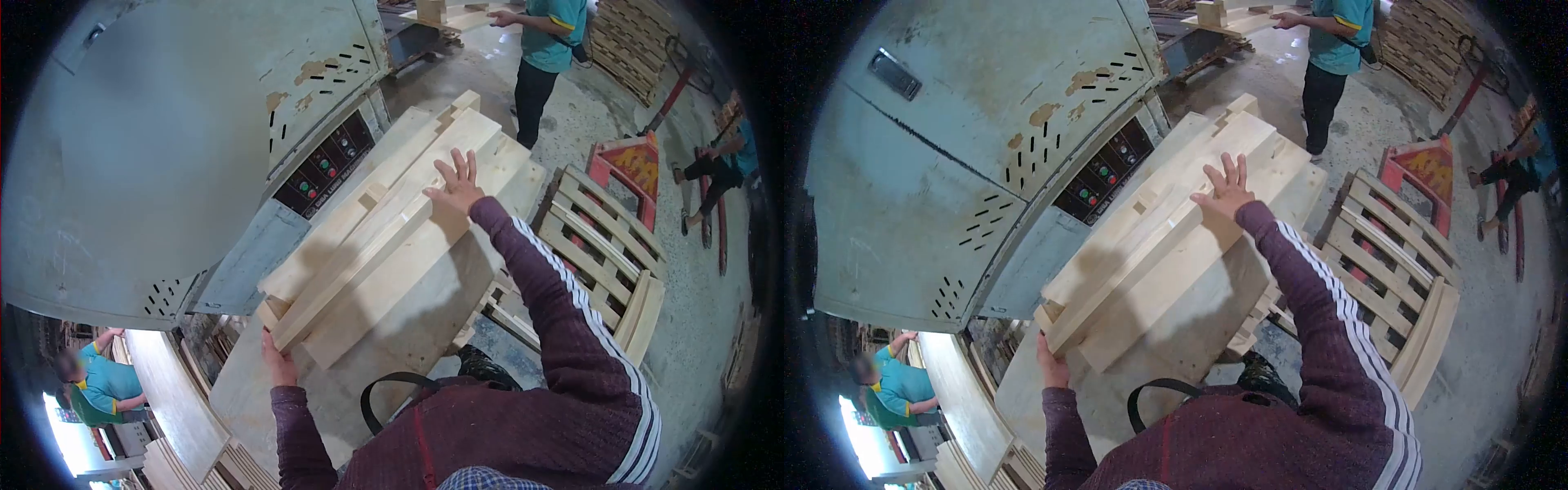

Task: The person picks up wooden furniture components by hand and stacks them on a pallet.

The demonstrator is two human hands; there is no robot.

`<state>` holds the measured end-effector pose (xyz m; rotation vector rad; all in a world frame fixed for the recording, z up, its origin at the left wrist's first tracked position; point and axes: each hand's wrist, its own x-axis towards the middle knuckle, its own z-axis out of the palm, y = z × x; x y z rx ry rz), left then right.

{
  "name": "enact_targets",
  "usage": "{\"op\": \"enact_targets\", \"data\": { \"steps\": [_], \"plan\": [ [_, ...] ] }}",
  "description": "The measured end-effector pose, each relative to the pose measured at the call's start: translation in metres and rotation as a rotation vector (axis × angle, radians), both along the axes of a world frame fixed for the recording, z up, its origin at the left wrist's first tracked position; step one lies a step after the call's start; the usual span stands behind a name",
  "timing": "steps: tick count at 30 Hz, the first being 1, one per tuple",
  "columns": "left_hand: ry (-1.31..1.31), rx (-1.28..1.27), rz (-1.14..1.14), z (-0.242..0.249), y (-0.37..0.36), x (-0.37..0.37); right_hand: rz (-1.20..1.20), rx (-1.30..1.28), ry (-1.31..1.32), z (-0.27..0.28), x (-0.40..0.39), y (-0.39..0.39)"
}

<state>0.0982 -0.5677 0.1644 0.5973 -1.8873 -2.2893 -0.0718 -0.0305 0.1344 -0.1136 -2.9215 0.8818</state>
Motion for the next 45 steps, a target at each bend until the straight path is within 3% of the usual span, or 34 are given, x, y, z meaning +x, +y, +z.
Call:
{"op": "enact_targets", "data": {
  "steps": [3,6,8,16,18,19,20,21,22,23,24,25,26,28,31,34,35,36,38,40,45],
  "plan": [
    [-0.002,0.017,-0.007,-0.015,0.016,-0.038,0.032,0.01,-0.047,-0.002,-0.063,0.025],
    [-0.107,-0.147,0.08,-0.016,0.052,-0.074,0.064,-0.008,-0.05,-0.002,-0.119,0.053],
    [-0.11,0.013,0.067,-0.019,0.072,-0.097,0.059,0.051,-0.017,-0.007,-0.153,0.073],
    [-0.196,0.046,0.132,0.007,0.15,-0.136,0.111,0.08,0.014,-0.033,-0.232,0.135],
    [-0.197,0.05,0.134,0.013,0.155,-0.135,0.223,0.293,0.064,-0.025,-0.231,0.139],
    [-0.166,0.008,0.011,0.015,0.153,-0.132,0.295,0.448,0.056,-0.013,-0.221,0.136],
    [-0.132,-0.038,-0.099,0.016,0.147,-0.122,0.289,0.361,0.181,-0.024,-0.218,0.139],
    [-0.113,-0.035,-0.03,0.016,0.143,-0.108,0.292,0.279,0.308,-0.036,-0.214,0.143],
    [-0.069,-0.205,-0.013,0.011,0.146,-0.096,0.348,0.636,0.854,-0.06,-0.22,0.152],
    [-0.058,-0.381,0.016,0.004,0.145,-0.084,0.169,0.282,0.572,-0.03,-0.181,0.106],
    [-0.049,-0.554,0.04,-0.001,0.142,-0.071,0.027,0.102,0.48,-0.008,-0.14,0.077],
    [-0.053,-0.726,0.062,-0.004,0.129,-0.056,-0.013,0.191,0.493,-0.024,-0.118,0.063],
    [-0.065,-0.722,0.137,-0.004,0.112,-0.032,0.039,0.207,0.485,-0.036,-0.079,0.043],
    [-0.112,-1.296,0.025,-0.009,0.082,0.031,0.145,0.235,0.467,-0.059,-0.002,0.001],
    [-0.154,-1.436,0.188,-0.039,0.013,0.121,0.267,0.255,0.086,-0.052,0.106,-0.072],
    [-0.554,-1.484,0.428,-0.051,-0.072,0.254,0.387,0.261,0.065,-0.041,0.201,-0.146],
    [-0.74,-1.43,0.474,-0.053,-0.097,0.289,0.426,0.22,-0.076,-0.025,0.222,-0.173],
    [-0.739,-1.42,0.488,-0.056,-0.111,0.309,0.462,0.179,-0.217,-0.016,0.238,-0.192],
    [-0.92,-1.299,0.623,-0.063,-0.14,0.346,0.468,0.27,-0.164,-0.035,0.259,-0.22],
    [-0.931,-1.296,0.669,-0.059,-0.146,0.356,0.38,0.398,-0.018,-0.037,0.268,-0.239],
    [-0.843,-1.393,0.827,-0.069,-0.148,0.359,0.298,0.398,-0.009,-0.031,0.281,-0.253]
  ]
}}
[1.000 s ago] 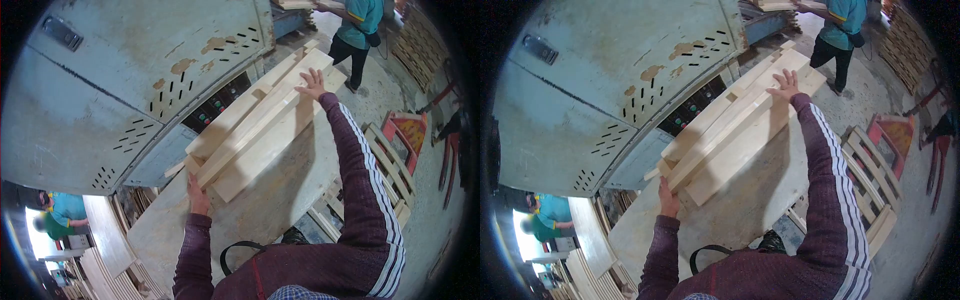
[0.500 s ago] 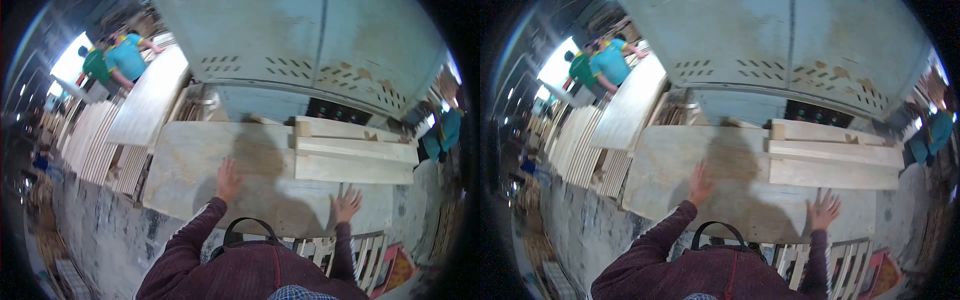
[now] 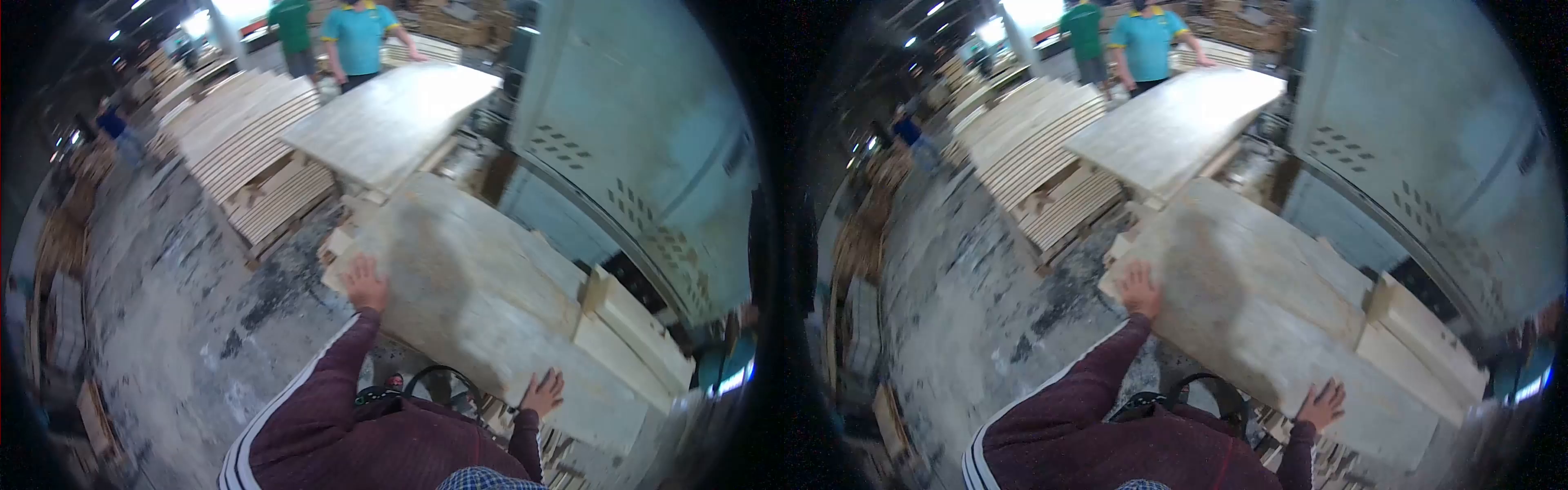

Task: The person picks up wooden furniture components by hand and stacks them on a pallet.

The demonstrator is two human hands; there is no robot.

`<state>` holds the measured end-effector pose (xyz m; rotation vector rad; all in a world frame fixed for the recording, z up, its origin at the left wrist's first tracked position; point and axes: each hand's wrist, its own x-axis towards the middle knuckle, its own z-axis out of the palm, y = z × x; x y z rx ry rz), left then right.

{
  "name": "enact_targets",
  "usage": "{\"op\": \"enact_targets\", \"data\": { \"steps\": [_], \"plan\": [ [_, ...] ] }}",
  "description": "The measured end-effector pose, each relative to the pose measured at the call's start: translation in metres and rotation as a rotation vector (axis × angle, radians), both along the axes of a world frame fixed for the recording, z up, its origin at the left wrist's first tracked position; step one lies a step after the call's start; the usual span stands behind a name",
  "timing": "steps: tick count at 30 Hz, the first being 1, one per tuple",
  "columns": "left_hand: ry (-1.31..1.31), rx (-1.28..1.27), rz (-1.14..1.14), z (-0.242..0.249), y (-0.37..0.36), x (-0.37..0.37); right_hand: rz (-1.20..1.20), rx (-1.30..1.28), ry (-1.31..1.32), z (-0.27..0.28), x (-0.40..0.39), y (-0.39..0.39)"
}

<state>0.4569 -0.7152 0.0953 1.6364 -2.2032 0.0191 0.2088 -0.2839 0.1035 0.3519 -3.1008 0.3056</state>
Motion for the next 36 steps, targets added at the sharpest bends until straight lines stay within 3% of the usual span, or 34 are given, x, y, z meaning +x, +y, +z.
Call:
{"op": "enact_targets", "data": {
  "steps": [25,36],
  "plan": [
    [0.091,0.064,0.008,0.025,0.005,0.009,0.013,0.061,0.129,-0.023,-0.003,0.014],
    [0.044,0.015,-0.016,0.021,0.005,0.005,0.013,-0.054,0.231,-0.032,-0.004,0.018]
  ]
}}
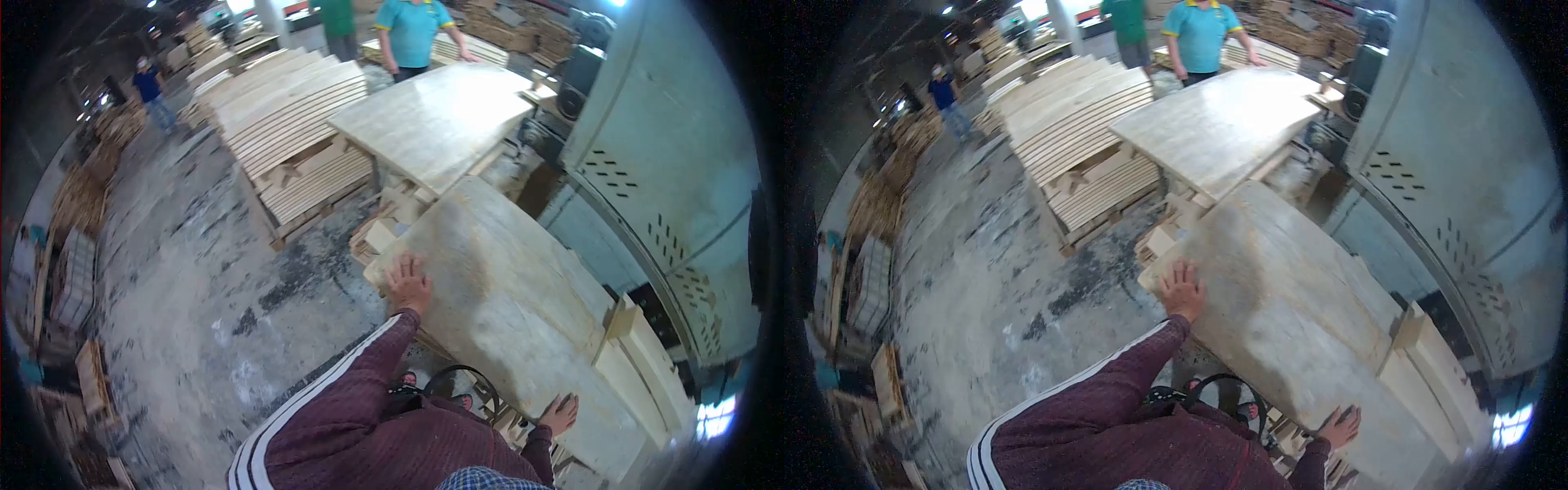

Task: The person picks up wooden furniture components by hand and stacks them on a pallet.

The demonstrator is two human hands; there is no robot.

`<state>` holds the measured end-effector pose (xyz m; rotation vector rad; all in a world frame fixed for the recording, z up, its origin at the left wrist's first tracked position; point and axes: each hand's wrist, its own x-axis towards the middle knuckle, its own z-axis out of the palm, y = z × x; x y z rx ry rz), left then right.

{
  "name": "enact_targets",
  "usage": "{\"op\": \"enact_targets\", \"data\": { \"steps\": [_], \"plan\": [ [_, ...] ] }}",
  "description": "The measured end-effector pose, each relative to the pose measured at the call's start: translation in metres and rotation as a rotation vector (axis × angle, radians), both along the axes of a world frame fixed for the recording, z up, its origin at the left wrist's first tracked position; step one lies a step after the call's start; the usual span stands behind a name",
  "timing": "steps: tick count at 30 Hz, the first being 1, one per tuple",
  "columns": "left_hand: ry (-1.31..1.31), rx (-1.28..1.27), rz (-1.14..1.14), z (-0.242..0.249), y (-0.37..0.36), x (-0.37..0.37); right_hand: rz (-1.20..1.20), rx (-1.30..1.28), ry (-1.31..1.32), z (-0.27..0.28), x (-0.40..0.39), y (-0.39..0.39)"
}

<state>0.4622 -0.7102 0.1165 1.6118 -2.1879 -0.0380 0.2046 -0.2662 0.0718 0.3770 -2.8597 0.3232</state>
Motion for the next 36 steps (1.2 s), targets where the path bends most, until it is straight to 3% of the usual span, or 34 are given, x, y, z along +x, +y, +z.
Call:
{"op": "enact_targets", "data": {
  "steps": [36],
  "plan": [
    [-0.086,-0.047,0.019,-0.0098,-0.0023,-0.0033,0.004,-0.151,0.0,0.0142,0.0061,-0.0023]
  ]
}}
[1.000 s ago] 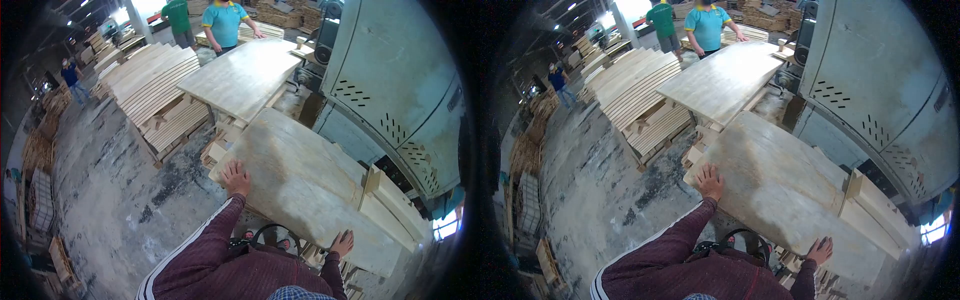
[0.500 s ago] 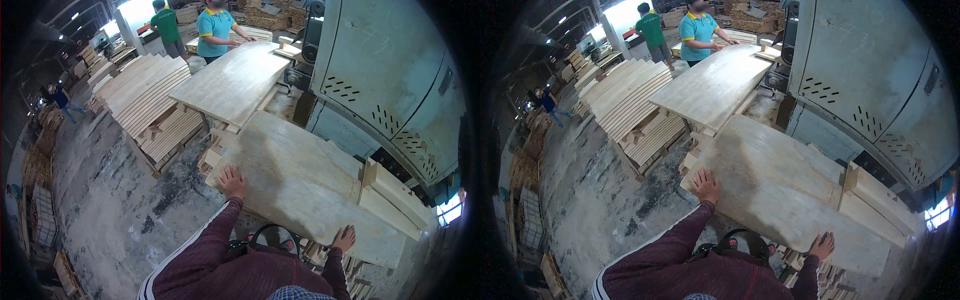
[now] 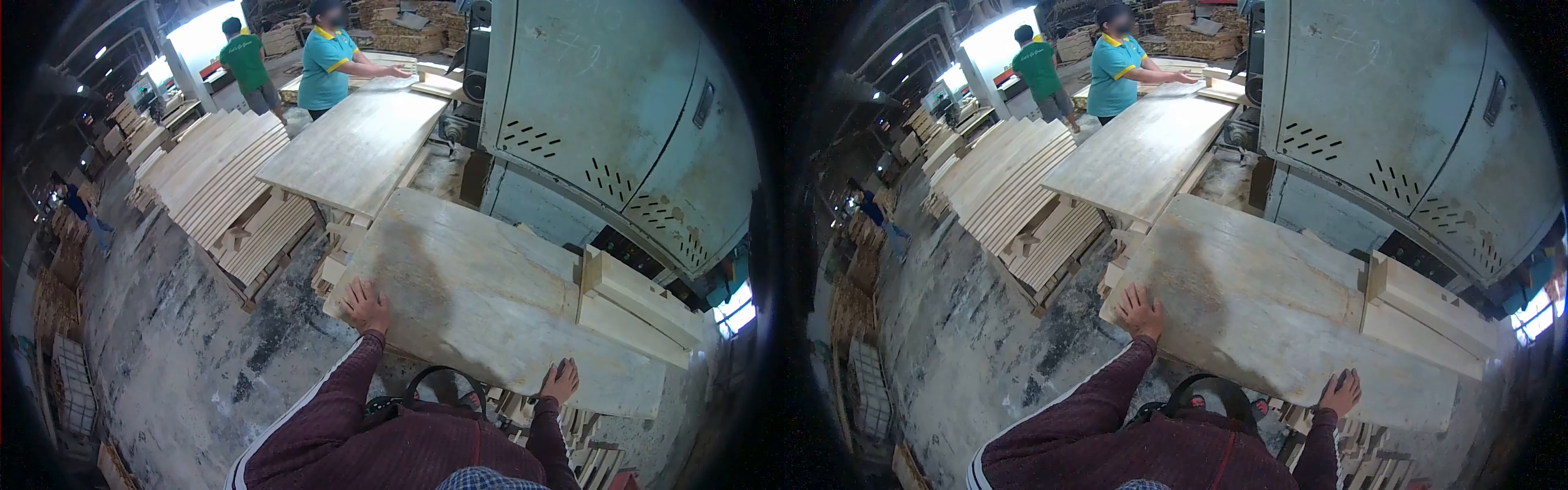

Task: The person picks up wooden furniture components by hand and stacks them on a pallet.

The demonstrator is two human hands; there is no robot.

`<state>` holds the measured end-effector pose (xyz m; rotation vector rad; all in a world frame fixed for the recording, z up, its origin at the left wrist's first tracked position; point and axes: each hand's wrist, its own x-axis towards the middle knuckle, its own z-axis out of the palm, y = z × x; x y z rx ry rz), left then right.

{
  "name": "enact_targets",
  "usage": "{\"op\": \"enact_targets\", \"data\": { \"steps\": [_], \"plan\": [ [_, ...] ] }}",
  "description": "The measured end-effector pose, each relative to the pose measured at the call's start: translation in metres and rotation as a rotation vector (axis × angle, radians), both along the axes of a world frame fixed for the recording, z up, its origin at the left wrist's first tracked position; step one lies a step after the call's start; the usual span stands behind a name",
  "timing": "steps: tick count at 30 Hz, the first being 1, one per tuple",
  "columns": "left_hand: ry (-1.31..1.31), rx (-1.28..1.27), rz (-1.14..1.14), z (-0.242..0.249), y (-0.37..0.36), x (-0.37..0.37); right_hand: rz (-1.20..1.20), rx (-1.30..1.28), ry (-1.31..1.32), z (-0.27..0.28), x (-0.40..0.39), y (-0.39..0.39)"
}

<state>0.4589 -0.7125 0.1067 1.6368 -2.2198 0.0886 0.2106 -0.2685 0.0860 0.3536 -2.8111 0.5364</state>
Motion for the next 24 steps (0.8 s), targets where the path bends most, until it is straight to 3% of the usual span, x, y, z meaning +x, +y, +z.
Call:
{"op": "enact_targets", "data": {
  "steps": [22,24],
  "plan": [
    [0.005,-0.041,0.019,0.001,0.001,0.005,0.049,-0.062,0.046,-0.003,0.001,-0.001],
    [0.018,-0.087,-0.009,-0.024,-0.013,0.004,0.065,-0.11,0.06,-0.013,-0.004,-0.002]
  ]
}}
